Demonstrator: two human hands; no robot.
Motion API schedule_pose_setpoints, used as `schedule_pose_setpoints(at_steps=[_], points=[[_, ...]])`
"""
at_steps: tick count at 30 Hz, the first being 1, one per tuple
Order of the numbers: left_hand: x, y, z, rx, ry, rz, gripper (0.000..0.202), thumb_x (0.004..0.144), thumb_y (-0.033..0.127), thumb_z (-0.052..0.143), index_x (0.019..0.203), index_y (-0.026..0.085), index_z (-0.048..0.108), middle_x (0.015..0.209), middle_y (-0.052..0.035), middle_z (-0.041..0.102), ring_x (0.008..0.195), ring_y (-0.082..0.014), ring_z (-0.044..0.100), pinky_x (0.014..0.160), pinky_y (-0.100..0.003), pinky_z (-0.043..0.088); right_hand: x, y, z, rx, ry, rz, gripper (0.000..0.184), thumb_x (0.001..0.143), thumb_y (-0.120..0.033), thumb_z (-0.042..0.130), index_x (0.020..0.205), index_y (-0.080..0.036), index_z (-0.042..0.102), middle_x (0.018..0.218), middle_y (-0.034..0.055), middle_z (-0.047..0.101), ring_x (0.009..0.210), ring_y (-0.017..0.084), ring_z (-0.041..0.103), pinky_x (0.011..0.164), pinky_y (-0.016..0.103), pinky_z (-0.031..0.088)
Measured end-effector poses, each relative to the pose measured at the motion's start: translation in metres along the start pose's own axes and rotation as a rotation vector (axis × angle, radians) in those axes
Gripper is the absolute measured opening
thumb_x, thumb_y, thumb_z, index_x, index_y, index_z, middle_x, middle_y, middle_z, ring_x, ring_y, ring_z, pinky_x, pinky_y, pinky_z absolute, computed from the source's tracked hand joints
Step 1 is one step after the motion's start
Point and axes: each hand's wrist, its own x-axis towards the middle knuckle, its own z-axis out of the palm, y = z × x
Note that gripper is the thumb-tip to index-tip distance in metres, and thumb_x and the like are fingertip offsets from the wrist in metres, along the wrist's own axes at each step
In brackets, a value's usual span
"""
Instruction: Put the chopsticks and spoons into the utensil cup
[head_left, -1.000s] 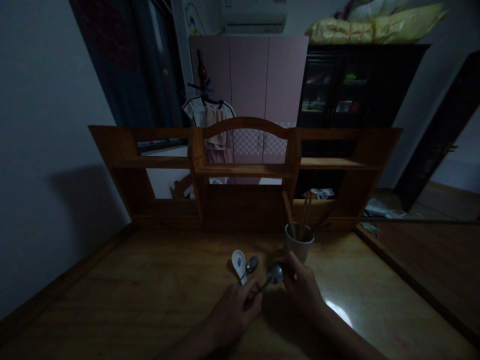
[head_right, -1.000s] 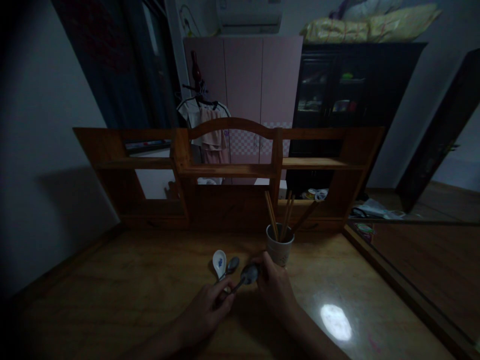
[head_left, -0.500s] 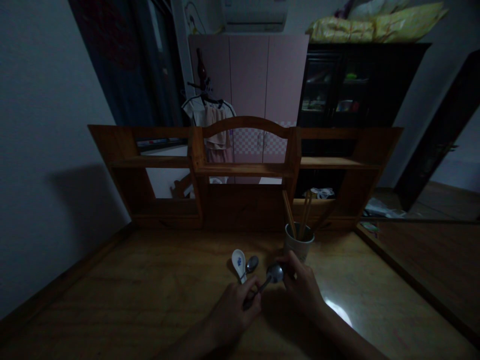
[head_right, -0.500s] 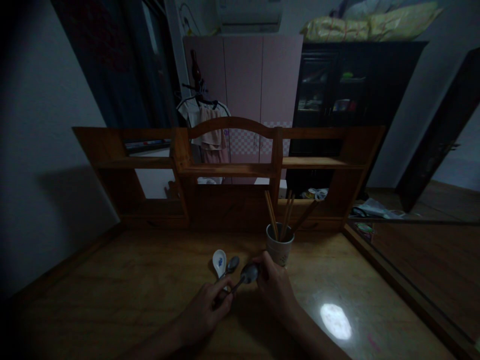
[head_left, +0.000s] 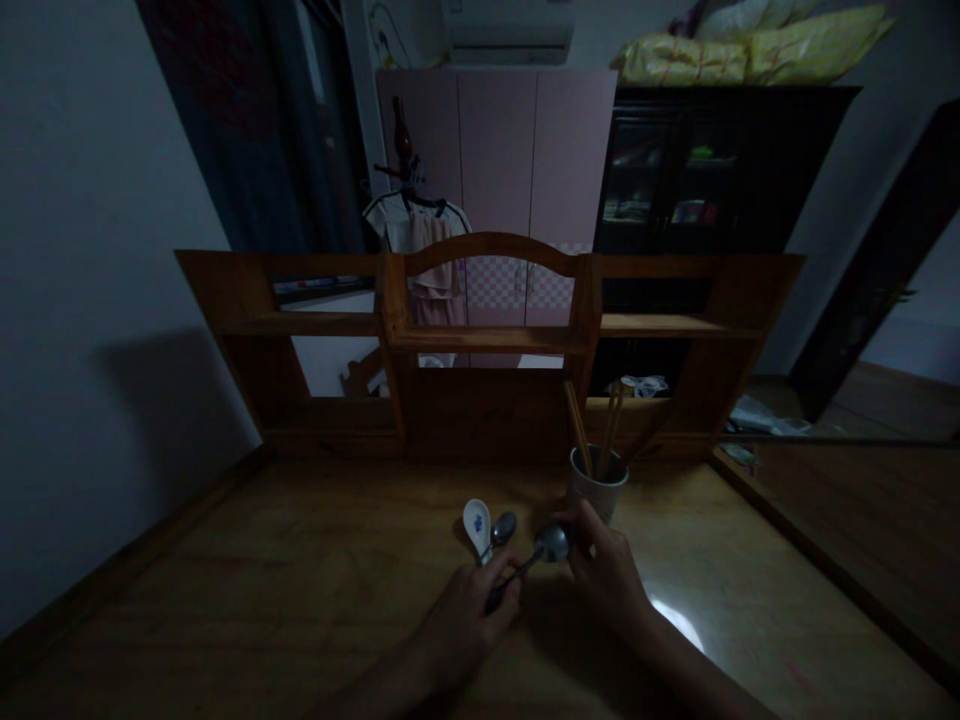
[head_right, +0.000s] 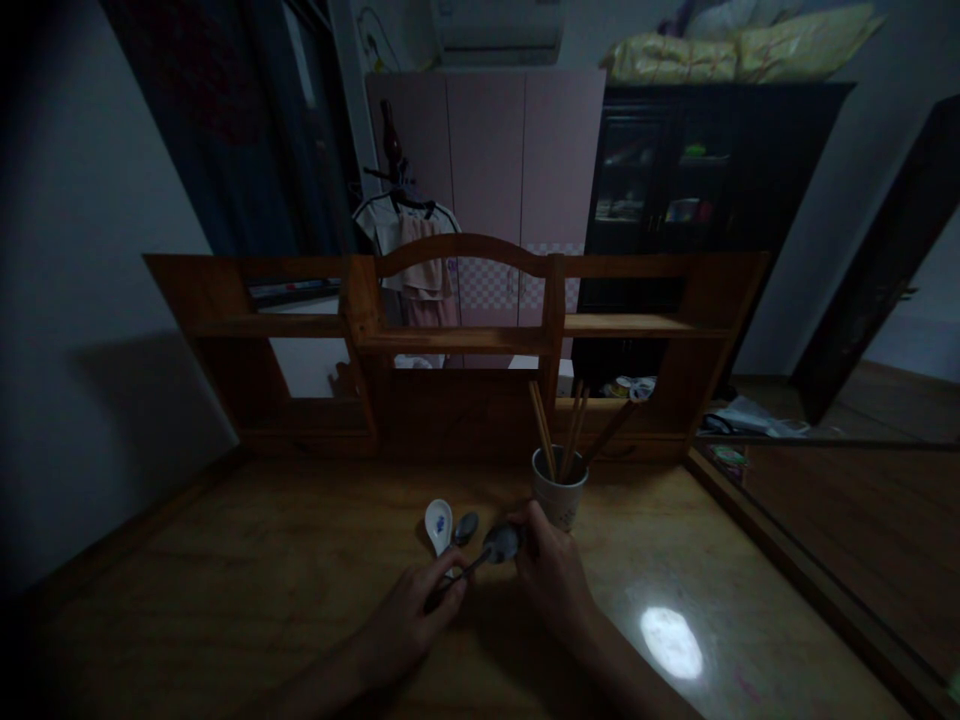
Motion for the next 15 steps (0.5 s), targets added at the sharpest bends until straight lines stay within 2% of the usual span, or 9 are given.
schedule_pose_setpoints(at_steps=[5,11,15], points=[[0.0002,-0.0005,0.0003,-0.003,0.008,-0.007,0.023,0.094,0.032,0.041,0.099,0.02,0.06,0.073,0.0015,0.062,0.062,-0.013,0.054,0.06,-0.022,0.035,-0.0005,-0.0018,-0.0007,0.001,0.001,-0.024,0.031,0.076,-0.004,0.046,0.1,-0.021,0.054,0.087,0.0028,0.068,0.071,0.017,0.064,0.063,0.024,0.046],[-0.0007,0.0032,-0.0011,-0.018,0.033,0.005,0.021,0.094,0.03,0.042,0.101,0.021,0.061,0.084,-0.0002,0.066,0.075,-0.0148,0.058,0.069,-0.022,0.038,-0.0014,-0.0025,-0.001,0.006,-0.004,-0.015,0.031,0.076,-0.003,0.045,0.099,-0.021,0.054,0.084,0.0022,0.067,0.068,0.016,0.063,0.061,0.024,0.045],[0.0,0.0016,-0.0019,-0.041,-0.009,0.023,0.021,0.094,0.028,0.041,0.098,0.019,0.059,0.08,0.0007,0.063,0.07,-0.0133,0.055,0.065,-0.021,0.036,-0.0012,0.0004,-0.0009,0.003,-0.01,-0.014,0.032,0.075,-0.002,0.046,0.1,-0.021,0.054,0.087,0.0029,0.067,0.071,0.016,0.063,0.063,0.024,0.045]])
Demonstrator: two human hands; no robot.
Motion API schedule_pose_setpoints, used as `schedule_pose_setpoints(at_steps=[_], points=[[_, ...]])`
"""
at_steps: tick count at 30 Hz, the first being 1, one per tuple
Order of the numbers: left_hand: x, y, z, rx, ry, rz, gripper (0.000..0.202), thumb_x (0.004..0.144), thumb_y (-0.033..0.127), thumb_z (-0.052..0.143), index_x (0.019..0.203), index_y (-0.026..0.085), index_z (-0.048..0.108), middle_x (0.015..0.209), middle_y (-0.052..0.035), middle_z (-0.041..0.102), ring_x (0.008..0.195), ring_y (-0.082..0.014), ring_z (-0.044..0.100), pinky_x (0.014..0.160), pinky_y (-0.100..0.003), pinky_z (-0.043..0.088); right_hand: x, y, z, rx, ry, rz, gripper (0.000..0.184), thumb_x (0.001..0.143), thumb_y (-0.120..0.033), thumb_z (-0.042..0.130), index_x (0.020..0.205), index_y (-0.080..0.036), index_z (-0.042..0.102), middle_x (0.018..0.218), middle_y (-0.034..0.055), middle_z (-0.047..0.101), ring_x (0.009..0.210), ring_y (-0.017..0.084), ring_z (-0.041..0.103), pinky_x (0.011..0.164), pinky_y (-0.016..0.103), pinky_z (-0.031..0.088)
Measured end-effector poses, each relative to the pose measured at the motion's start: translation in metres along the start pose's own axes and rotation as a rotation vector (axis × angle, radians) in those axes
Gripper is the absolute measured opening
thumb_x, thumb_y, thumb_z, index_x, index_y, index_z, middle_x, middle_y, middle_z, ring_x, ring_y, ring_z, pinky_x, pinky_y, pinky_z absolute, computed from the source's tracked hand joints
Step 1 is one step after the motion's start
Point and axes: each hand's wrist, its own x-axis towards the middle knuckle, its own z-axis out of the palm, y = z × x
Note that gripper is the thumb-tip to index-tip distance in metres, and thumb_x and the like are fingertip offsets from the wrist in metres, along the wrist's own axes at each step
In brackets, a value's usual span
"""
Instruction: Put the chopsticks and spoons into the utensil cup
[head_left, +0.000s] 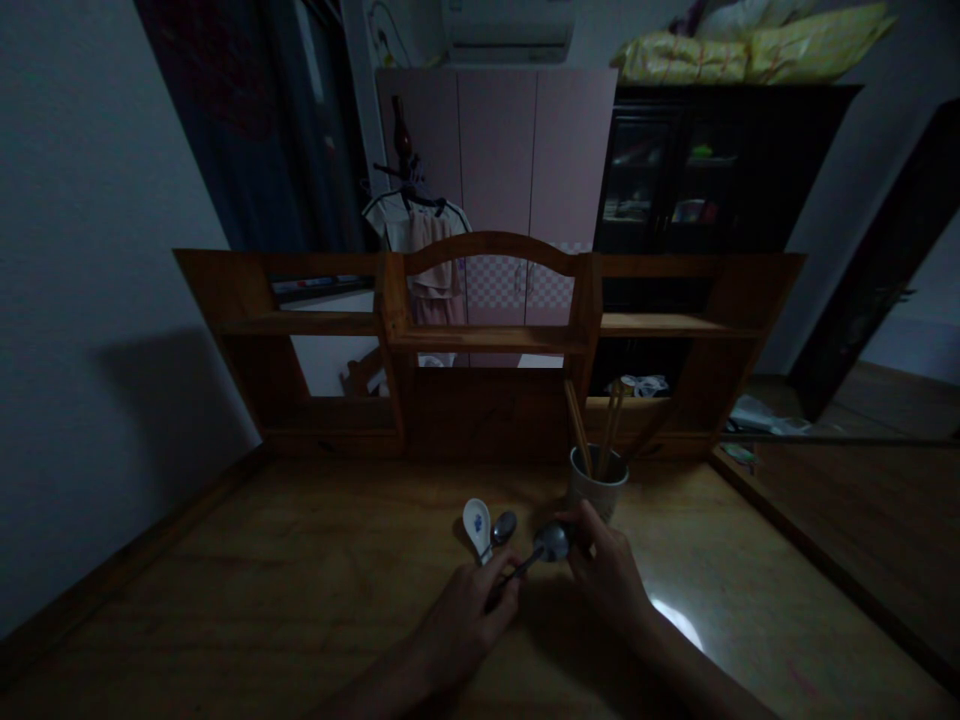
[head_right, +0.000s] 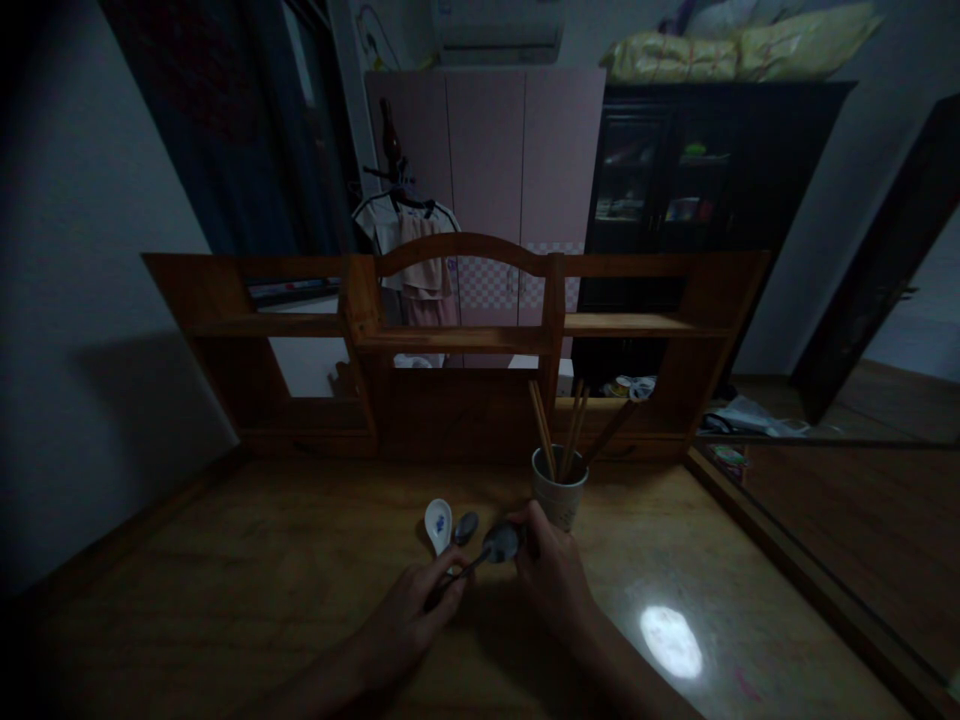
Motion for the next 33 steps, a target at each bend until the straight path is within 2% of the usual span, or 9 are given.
schedule_pose_setpoints(at_steps=[6,11,16,18,23,27,33], points=[[0.001,-0.002,-0.002,-0.04,-0.071,-0.002,0.021,0.094,0.029,0.04,0.102,0.018,0.056,0.079,0.0,0.061,0.068,-0.0133,0.053,0.063,-0.021,0.036,0.001,0.002,0.001,0.011,0.021,0.0,0.031,0.076,-0.003,0.045,0.099,-0.021,0.054,0.085,0.0018,0.067,0.069,0.015,0.062,0.063,0.023,0.045],[0.001,-0.002,0.0,-0.066,-0.028,0.02,0.023,0.097,0.032,0.038,0.101,0.019,0.057,0.087,-0.0004,0.063,0.075,-0.0138,0.056,0.068,-0.021,0.037,0.001,-0.002,0.001,0.021,0.032,-0.002,0.03,0.077,-0.004,0.046,0.1,-0.022,0.052,0.084,0.0007,0.065,0.068,0.015,0.062,0.062,0.023,0.045],[0.001,-0.001,0.001,-0.065,0.013,0.005,0.023,0.097,0.034,0.038,0.098,0.02,0.056,0.08,0.0011,0.062,0.07,-0.0132,0.055,0.066,-0.022,0.035,0.002,-0.009,0.001,0.116,0.033,0.065,0.036,0.085,-0.01,0.046,0.119,-0.022,0.042,0.081,0.0001,0.062,0.067,0.015,0.061,0.06,0.022,0.044],[0.001,-0.001,0.0,-0.091,0.028,-0.001,0.022,0.097,0.034,0.038,0.1,0.019,0.055,0.078,0.0009,0.062,0.067,-0.0131,0.055,0.064,-0.022,0.035,0.003,-0.012,0.001,0.122,0.028,0.07,0.032,0.09,-0.016,0.045,0.122,-0.021,0.043,0.079,0.0002,0.061,0.065,0.015,0.06,0.06,0.022,0.044],[0.001,0.0,-0.003,-0.148,0.033,-0.009,0.026,0.097,0.034,0.038,0.108,0.017,0.054,0.077,-0.0005,0.061,0.063,-0.0129,0.053,0.06,-0.022,0.035,0.006,-0.018,-0.005,0.171,-0.042,0.058,0.017,0.097,-0.028,0.043,0.105,-0.02,0.055,0.078,0.0017,0.06,0.063,0.014,0.055,0.059,0.023,0.041],[0.001,0.0,-0.003,-0.145,0.02,-0.001,0.024,0.097,0.034,0.038,0.104,0.018,0.054,0.071,0.0015,0.059,0.061,-0.0123,0.052,0.06,-0.022,0.034,0.004,-0.021,-0.009,0.3,-0.093,0.132,0.03,0.101,-0.035,0.034,0.091,-0.019,0.057,0.066,-0.0011,0.05,0.058,0.012,0.049,0.053,0.022,0.037],[0.001,0.005,-0.004,-0.148,0.026,-0.036,0.03,0.099,0.04,0.034,0.094,0.019,0.055,0.077,0.0008,0.059,0.07,-0.0132,0.056,0.065,-0.022,0.036,0.002,-0.025,-0.01,0.356,-0.107,0.151,0.027,0.101,-0.038,0.036,0.103,-0.02,0.055,0.07,-0.001,0.053,0.059,0.012,0.05,0.051,0.022,0.036]])
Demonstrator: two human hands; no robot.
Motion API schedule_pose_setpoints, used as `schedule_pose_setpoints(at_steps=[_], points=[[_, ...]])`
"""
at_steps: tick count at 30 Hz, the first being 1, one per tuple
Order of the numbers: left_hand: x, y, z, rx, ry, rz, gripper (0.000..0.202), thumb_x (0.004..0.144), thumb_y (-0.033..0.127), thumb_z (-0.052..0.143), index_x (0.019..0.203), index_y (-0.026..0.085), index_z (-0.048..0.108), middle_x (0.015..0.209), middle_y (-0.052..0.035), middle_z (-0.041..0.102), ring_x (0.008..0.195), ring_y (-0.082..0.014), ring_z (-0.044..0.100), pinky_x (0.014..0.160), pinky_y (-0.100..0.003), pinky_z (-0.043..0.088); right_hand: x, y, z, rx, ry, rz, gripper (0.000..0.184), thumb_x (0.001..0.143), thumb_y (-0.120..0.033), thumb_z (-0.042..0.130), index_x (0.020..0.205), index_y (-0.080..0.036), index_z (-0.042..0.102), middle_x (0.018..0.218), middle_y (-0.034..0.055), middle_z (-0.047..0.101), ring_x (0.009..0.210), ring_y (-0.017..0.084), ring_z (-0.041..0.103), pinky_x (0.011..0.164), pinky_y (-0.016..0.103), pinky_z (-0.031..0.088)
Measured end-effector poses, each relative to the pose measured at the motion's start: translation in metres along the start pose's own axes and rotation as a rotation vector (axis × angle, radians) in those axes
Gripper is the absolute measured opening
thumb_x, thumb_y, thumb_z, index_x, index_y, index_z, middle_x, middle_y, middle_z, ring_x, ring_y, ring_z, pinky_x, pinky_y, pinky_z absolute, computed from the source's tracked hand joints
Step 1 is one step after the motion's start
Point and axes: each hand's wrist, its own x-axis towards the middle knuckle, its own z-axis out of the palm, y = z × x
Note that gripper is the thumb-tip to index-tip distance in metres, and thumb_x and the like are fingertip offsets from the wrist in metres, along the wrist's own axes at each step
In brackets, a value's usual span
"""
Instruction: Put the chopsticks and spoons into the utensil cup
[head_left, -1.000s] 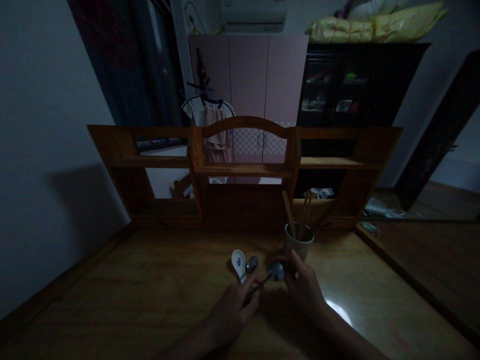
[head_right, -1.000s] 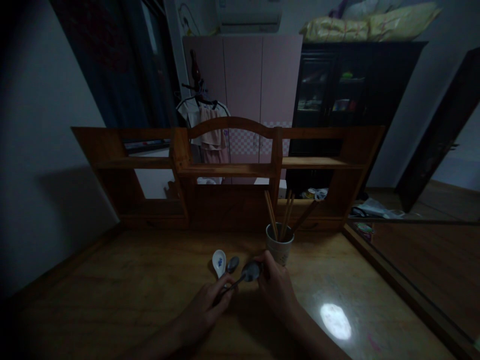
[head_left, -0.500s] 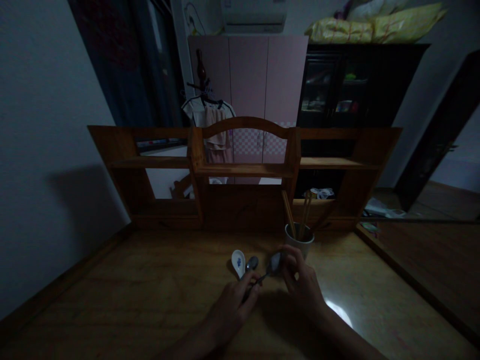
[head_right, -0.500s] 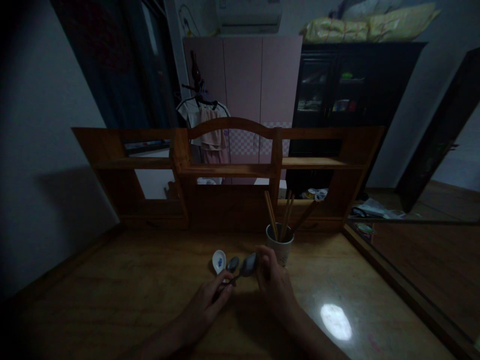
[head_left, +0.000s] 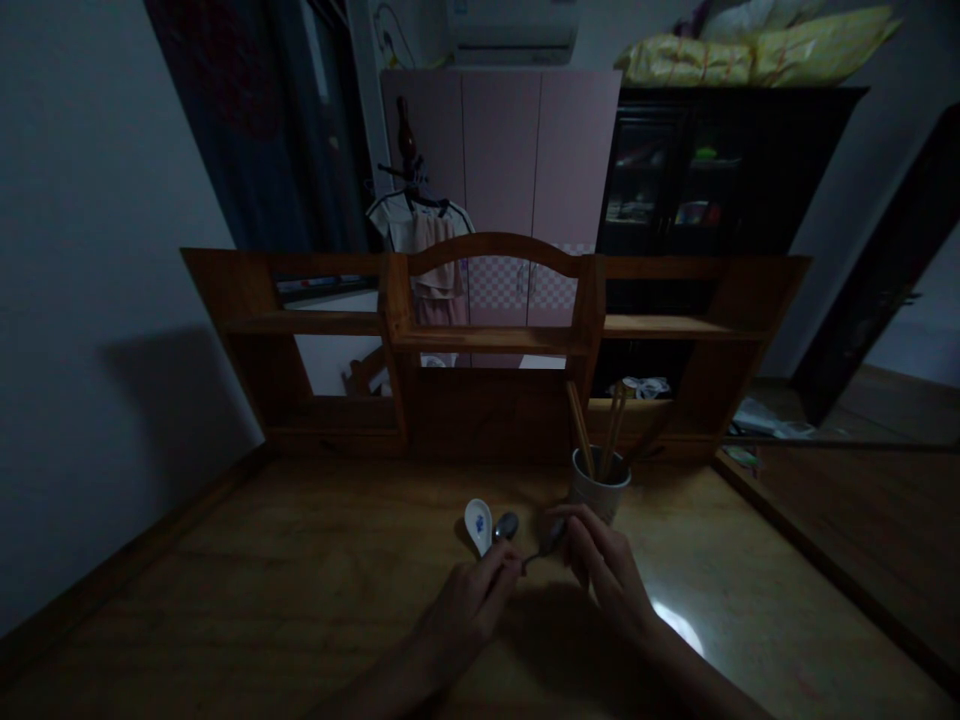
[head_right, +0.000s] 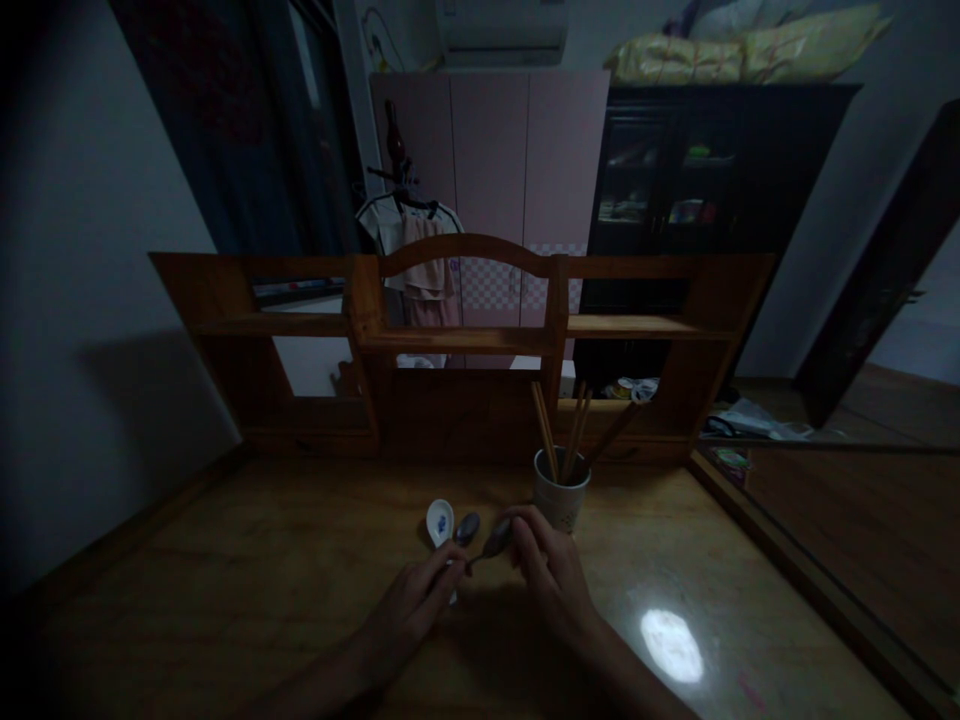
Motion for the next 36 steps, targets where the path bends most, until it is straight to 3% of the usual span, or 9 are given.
schedule_pose_setpoints(at_steps=[18,36], points=[[-0.0019,-0.0078,-0.0009,0.058,0.032,0.112,0.027,0.098,0.033,0.037,0.095,0.018,0.059,0.077,-0.0005,0.061,0.069,-0.0138,0.057,0.064,-0.022,0.037,-0.0028,0.0068,0.0012,-0.057,0.011,-0.025,0.025,0.1,-0.039,0.037,0.092,-0.02,0.052,0.07,-0.0009,0.054,0.062,0.013,0.052,0.055,0.023,0.037],[-0.0009,-0.0099,-0.0001,0.003,0.049,0.1,0.027,0.096,0.033,0.041,0.098,0.018,0.063,0.083,-0.002,0.066,0.071,-0.014,0.059,0.066,-0.021,0.04,-0.004,0.0086,0.0004,-0.086,-0.002,-0.029,0.024,0.1,-0.039,0.036,0.094,-0.02,0.05,0.07,-0.0002,0.053,0.062,0.014,0.052,0.054,0.024,0.036]])
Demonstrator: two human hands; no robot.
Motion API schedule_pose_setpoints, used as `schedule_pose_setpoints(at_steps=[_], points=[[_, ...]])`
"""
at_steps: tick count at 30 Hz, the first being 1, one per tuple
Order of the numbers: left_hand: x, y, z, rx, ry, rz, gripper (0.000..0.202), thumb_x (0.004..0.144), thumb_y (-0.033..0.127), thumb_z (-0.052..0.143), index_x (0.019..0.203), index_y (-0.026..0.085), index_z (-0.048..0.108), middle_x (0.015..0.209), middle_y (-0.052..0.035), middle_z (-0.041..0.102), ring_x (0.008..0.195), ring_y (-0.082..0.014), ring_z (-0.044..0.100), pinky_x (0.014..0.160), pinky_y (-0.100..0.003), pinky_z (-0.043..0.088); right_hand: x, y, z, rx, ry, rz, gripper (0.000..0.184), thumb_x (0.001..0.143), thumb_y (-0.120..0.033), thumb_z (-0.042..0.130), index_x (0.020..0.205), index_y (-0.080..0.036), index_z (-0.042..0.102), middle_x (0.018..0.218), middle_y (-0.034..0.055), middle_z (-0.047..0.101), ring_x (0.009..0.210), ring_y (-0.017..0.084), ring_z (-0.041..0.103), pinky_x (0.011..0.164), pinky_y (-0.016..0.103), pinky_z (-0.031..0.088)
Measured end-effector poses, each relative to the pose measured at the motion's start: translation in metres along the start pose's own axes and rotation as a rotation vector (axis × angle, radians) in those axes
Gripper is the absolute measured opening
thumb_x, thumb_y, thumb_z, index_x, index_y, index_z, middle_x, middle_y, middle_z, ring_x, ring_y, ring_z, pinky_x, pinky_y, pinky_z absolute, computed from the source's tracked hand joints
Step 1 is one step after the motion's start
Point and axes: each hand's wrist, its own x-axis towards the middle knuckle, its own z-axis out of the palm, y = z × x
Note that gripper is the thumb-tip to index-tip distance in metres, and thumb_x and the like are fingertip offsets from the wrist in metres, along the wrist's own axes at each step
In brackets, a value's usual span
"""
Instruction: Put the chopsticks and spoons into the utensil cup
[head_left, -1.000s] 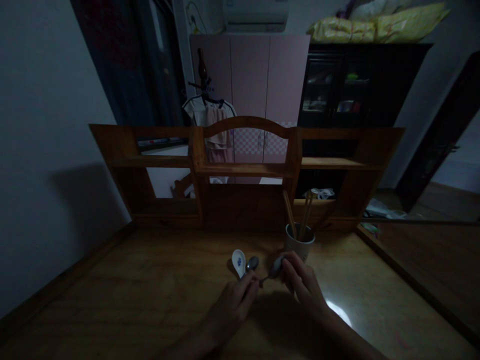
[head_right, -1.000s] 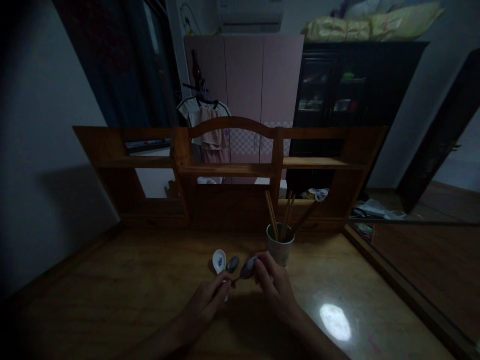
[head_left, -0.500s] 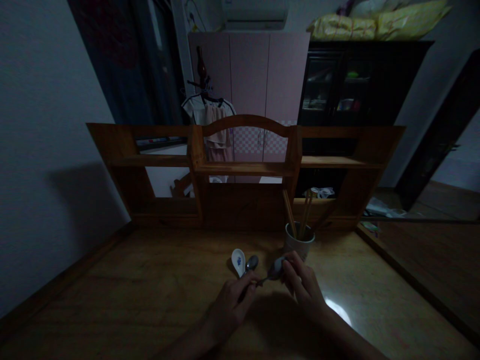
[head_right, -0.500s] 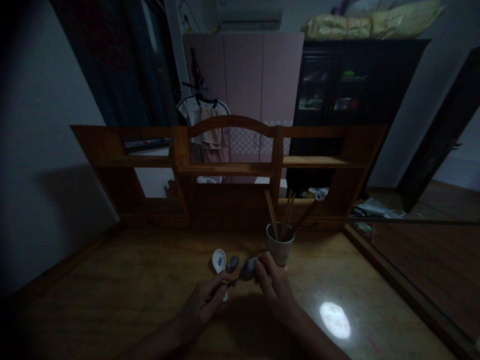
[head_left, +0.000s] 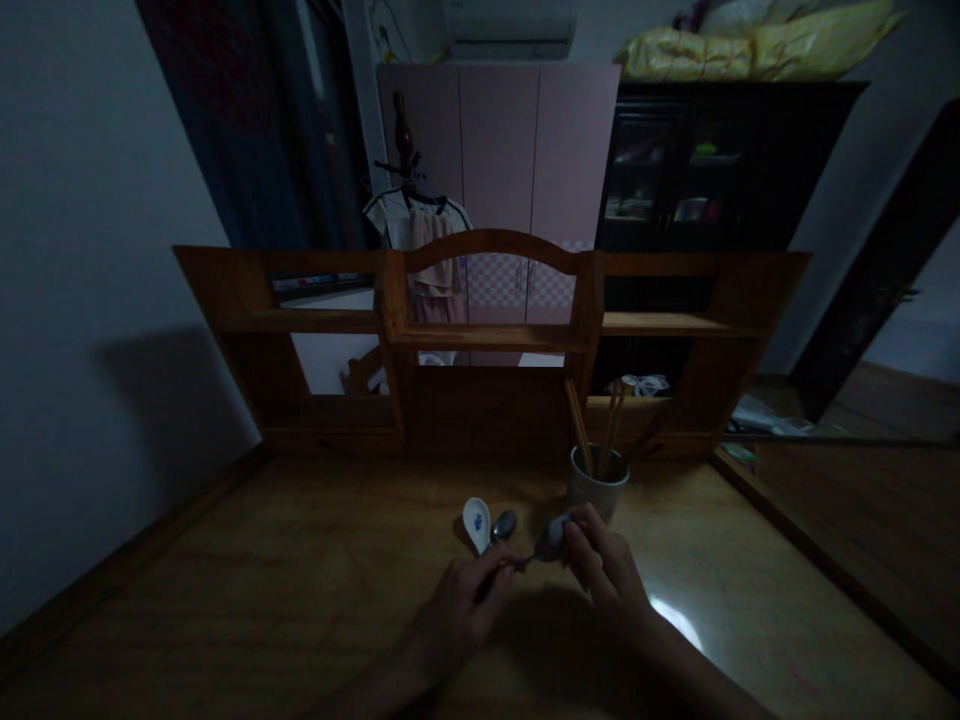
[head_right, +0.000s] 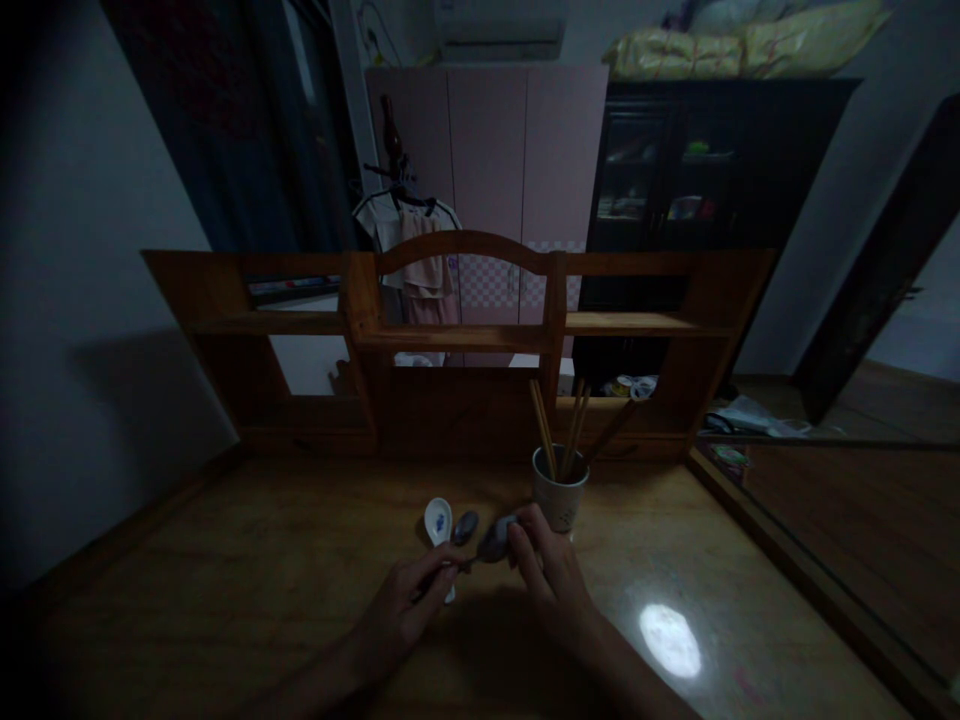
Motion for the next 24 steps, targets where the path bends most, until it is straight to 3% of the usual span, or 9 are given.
schedule_pose_setpoints(at_steps=[9,14,18,21,24], points=[[0.0,-0.004,-0.003,0.0,-0.042,0.012,0.03,0.096,0.033,0.037,0.102,0.017,0.062,0.081,-0.0037,0.063,0.067,-0.0144,0.055,0.063,-0.023,0.038,-0.002,0.003,0.001,-0.013,0.011,-0.01,0.023,0.1,-0.038,0.037,0.097,-0.02,0.05,0.072,0.0001,0.054,0.061,0.013,0.051,0.054,0.024,0.037],[-0.002,-0.014,-0.003,-0.074,-0.083,-0.011,0.032,0.096,0.036,0.034,0.103,0.017,0.059,0.062,0.0026,0.046,0.055,-0.0123,0.041,0.055,-0.022,0.032,0.0,-0.001,0.0,0.035,-0.003,0.003,0.023,0.1,-0.039,0.037,0.094,-0.02,0.051,0.07,-0.0013,0.052,0.055,0.011,0.047,0.049,0.023,0.034],[-0.001,-0.011,-0.001,-0.085,-0.067,-0.04,0.033,0.097,0.039,0.033,0.1,0.018,0.058,0.063,0.0031,0.044,0.056,-0.0121,0.041,0.055,-0.022,0.031,0.002,-0.012,0.003,0.137,0.042,0.01,0.026,0.098,-0.041,0.043,0.088,-0.019,0.053,0.067,-0.0015,0.052,0.054,0.01,0.048,0.048,0.022,0.036],[0.0,-0.004,-0.001,-0.064,-0.021,-0.042,0.034,0.097,0.043,0.036,0.098,0.018,0.059,0.068,0.0021,0.047,0.061,-0.0122,0.044,0.058,-0.022,0.032,0.004,-0.021,0.003,0.306,0.035,0.099,0.03,0.094,-0.046,0.049,0.084,-0.018,0.055,0.056,-0.0045,0.046,0.042,0.008,0.04,0.037,0.019,0.027],[-0.001,0.0,-0.001,-0.099,-0.002,-0.083,0.04,0.098,0.046,0.031,0.098,0.018,0.06,0.063,0.0033,0.043,0.058,-0.0114,0.043,0.056,-0.022,0.031,0.009,-0.03,-0.014,0.426,0.004,0.193,0.03,0.09,-0.047,0.056,0.086,-0.017,0.058,0.048,-0.008,0.038,0.034,0.005,0.029,0.032,0.019,0.017]])
